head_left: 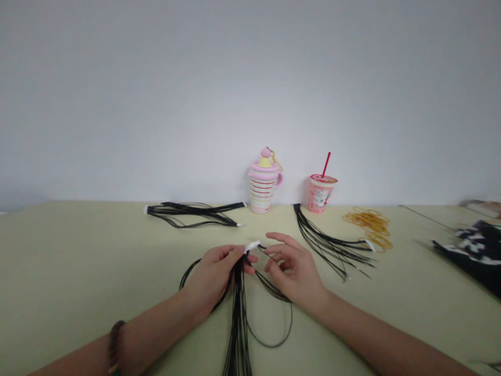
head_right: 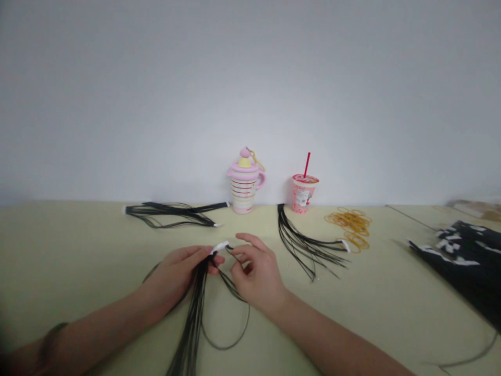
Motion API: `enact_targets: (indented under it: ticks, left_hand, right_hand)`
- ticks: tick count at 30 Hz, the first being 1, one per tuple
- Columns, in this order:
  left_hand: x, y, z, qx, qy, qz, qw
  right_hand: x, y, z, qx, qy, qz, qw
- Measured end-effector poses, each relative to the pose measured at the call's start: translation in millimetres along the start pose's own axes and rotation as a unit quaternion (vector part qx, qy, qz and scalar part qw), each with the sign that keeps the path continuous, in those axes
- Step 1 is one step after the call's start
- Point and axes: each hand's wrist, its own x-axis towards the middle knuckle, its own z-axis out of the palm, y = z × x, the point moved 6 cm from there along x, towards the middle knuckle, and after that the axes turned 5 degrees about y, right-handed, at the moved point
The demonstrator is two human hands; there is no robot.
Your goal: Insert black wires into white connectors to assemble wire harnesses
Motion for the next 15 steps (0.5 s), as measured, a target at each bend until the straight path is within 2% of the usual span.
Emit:
enact_targets:
  ticks: [2,4,7,11,15]
  left_hand:
    - [1,0,-2.4,-0.022,0.024,0.000,0.999]
    - [2,1,-3.0,-0.050,0.041,-0.004,0.998]
    - [1,4,-1.4,-0.063,0.049,-0.006,0.997]
    - [-3,10,0.9,-0.013,0.046,0.003,0.999]
    - [-3,9,-1.7,0.021,0.053,0.008,0.998]
  right_hand:
    - [7,9,-6,0.079,0.016,0.064,0.995]
    - [13,23,-14,0.144,0.038,0.157,0.976]
    - [17,43,-28,0.163,0.084,0.264,0.947]
    - [19,52,-40,0.133,0.124,0.256,0.950]
    - [19,52,-42,0.062,0.135,0.193,0.970]
